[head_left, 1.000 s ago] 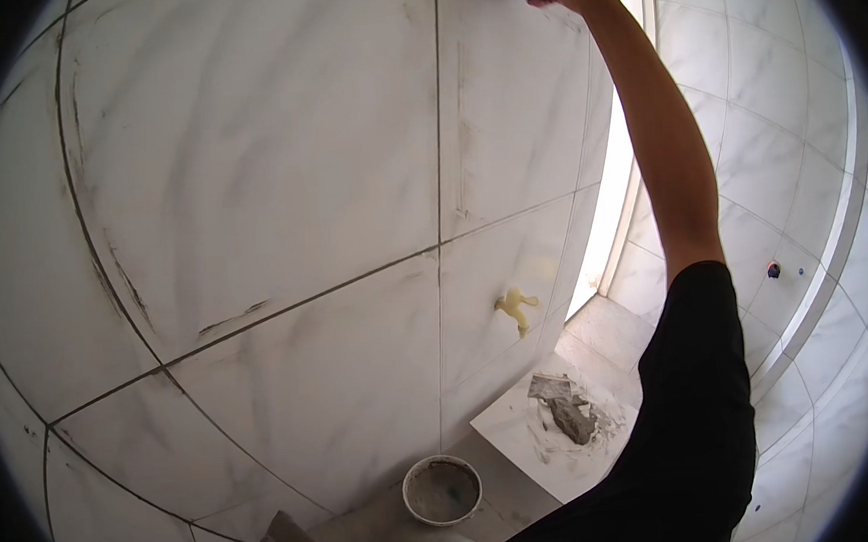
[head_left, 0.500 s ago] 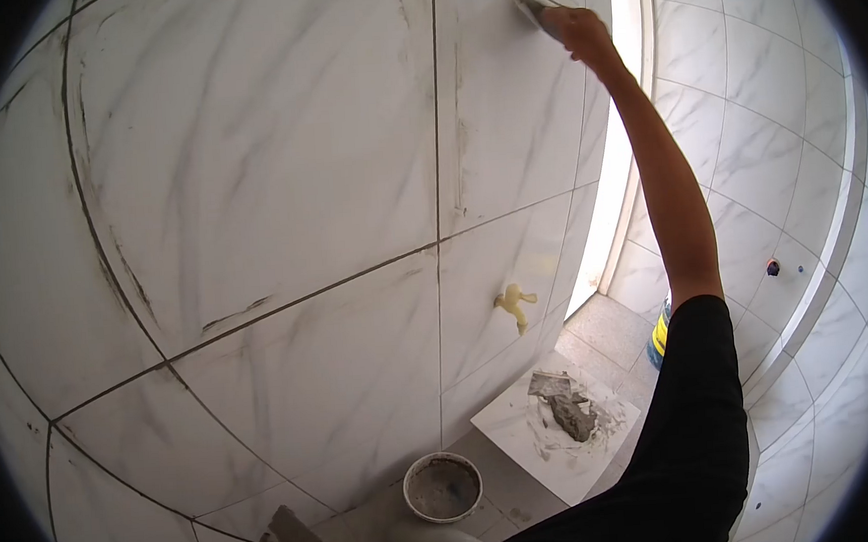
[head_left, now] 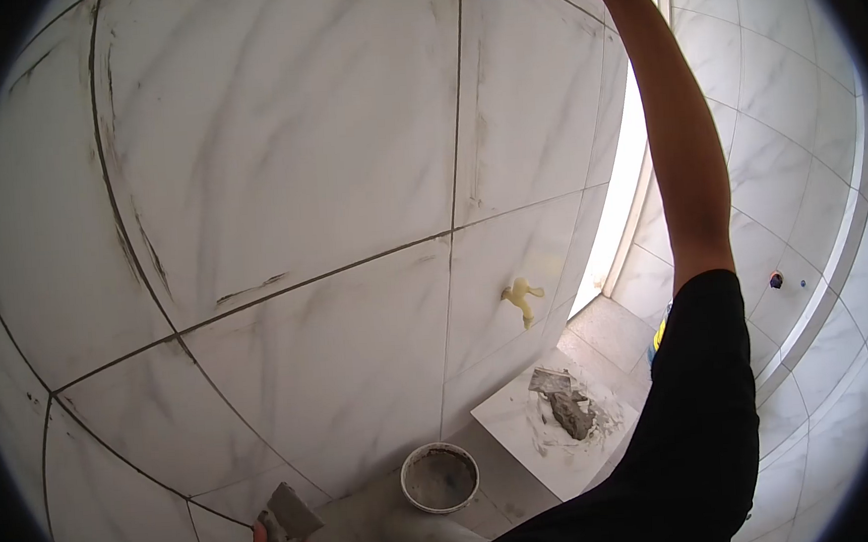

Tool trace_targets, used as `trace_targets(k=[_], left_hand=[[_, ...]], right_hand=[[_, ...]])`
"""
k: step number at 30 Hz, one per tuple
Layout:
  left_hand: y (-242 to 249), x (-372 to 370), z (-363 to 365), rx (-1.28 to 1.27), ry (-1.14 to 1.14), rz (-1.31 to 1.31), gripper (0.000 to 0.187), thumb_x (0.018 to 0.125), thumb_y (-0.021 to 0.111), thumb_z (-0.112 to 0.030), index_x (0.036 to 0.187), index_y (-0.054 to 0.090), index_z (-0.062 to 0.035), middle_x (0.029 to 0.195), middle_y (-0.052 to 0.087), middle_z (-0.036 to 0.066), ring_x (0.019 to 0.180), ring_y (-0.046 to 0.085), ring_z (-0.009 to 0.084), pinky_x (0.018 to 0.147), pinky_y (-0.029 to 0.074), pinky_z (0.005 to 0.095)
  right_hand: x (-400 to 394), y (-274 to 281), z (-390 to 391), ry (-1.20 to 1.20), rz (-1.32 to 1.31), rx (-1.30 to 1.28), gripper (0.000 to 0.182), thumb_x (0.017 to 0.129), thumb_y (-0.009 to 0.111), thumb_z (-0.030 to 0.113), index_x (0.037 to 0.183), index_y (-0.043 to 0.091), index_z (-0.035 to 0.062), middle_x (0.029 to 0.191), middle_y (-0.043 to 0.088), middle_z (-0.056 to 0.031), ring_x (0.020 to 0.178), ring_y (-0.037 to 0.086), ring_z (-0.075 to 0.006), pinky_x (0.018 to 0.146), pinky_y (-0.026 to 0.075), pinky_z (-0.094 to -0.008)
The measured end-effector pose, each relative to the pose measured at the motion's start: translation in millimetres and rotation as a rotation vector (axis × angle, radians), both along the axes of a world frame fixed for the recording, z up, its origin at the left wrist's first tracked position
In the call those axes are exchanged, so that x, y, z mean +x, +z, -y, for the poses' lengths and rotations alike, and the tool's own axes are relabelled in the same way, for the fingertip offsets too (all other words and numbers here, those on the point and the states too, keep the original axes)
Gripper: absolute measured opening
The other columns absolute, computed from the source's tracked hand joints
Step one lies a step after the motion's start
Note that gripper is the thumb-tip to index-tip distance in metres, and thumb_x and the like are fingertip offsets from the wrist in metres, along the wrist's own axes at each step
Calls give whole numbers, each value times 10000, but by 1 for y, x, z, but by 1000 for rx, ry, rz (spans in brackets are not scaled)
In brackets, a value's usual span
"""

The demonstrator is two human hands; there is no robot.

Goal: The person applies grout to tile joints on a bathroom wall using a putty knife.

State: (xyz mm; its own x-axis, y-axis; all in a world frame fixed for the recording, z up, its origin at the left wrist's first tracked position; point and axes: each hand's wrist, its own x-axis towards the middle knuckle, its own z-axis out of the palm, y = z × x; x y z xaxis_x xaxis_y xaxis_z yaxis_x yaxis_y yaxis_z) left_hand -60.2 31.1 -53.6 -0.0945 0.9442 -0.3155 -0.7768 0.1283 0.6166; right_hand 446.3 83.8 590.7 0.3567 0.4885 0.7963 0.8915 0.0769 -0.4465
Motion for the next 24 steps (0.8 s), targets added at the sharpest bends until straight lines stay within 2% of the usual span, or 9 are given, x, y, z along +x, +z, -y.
trace_targets(k=[4, 6, 9, 11, 12, 13, 18, 20, 24], left_hand=[[17, 9, 9, -40, 56, 50, 432, 1008, 530, -235, 1305, 495, 77, 1221, 566, 181, 1075, 549, 335, 893, 463, 477], [22, 12, 12, -60, 102, 74, 422, 1010, 527, -226, 1299, 498, 80, 1216, 568, 181, 1071, 550, 336, 892, 463, 476], [14, 0, 16, -75, 83, 65, 422, 1014, 521, -216, 1301, 493, 91, 1231, 560, 189, 1086, 544, 340, 906, 455, 478], [13, -2, 17, -89, 96, 100, 433, 1012, 527, -220, 1307, 494, 95, 1241, 556, 191, 1103, 540, 341, 921, 447, 476], [14, -4, 18, -90, 97, 101, 433, 1012, 527, -220, 1307, 494, 95, 1241, 556, 191, 1103, 540, 341, 921, 447, 476], [17, -3, 19, -75, 72, 79, 427, 1011, 527, -219, 1302, 500, 93, 1237, 557, 193, 1096, 541, 339, 917, 449, 475], [22, -2, 26, -19, 76, 53, 411, 1010, 526, -218, 1285, 514, 88, 1209, 564, 194, 1059, 550, 335, 898, 457, 472], [14, 0, 21, 70, -42, -56, 376, 933, 560, -424, 1181, 610, -146, 1034, 697, 4, 881, 664, 179, 559, 481, 350], [13, 12, 13, 81, -111, 7, 384, 942, 541, -411, 1179, 588, -113, 1096, 672, 47, 1005, 651, 229, 686, 537, 415]], right_hand=[[51, -37, -48, -42, 130, 203, 459, 958, 490, 399, 961, 633, -37, 835, 640, -177, 754, 629, -293, 618, 560, -434], [93, -57, -100, -337, 686, 336, 525, 934, 575, 444, 1243, 583, 19, 1151, 581, -317, 1057, 579, -456, 867, 505, -486], [79, -110, -87, -312, 667, 422, 535, 948, 556, 414, 1395, 540, 121, 1034, 610, -281, 937, 644, -350, 791, 528, -465], [61, -92, -22, -6, 259, -20, 466, 912, 560, 383, 1156, 647, -5, 767, 634, -202, 718, 668, -299, 739, 566, -458], [74, -84, -17, 32, 201, 4, 403, 944, 516, 354, 1078, 674, 9, 689, 559, -72, 507, 522, -161, 440, 471, -303], [81, -66, -14, -66, -53, 25, 421, 903, 526, 410, 938, 654, 10, 613, 546, -93, 575, 608, -211, 530, 545, -373], [92, -23, -49, 112, -284, 59, 423, 873, 564, 476, 955, 622, 65, 812, 540, -48, 666, 545, -183, 565, 519, -326], [48, -13, -50, 106, -169, -13, 468, 886, 572, 443, 1126, 621, 43, 926, 600, -92, 756, 578, -240, 695, 556, -383], [-28, 5, -23, 347, -138, -67, 422, 968, 477, 394, 1030, 600, -6, 854, 602, -154, 726, 614, -312, 561, 555, -441]])
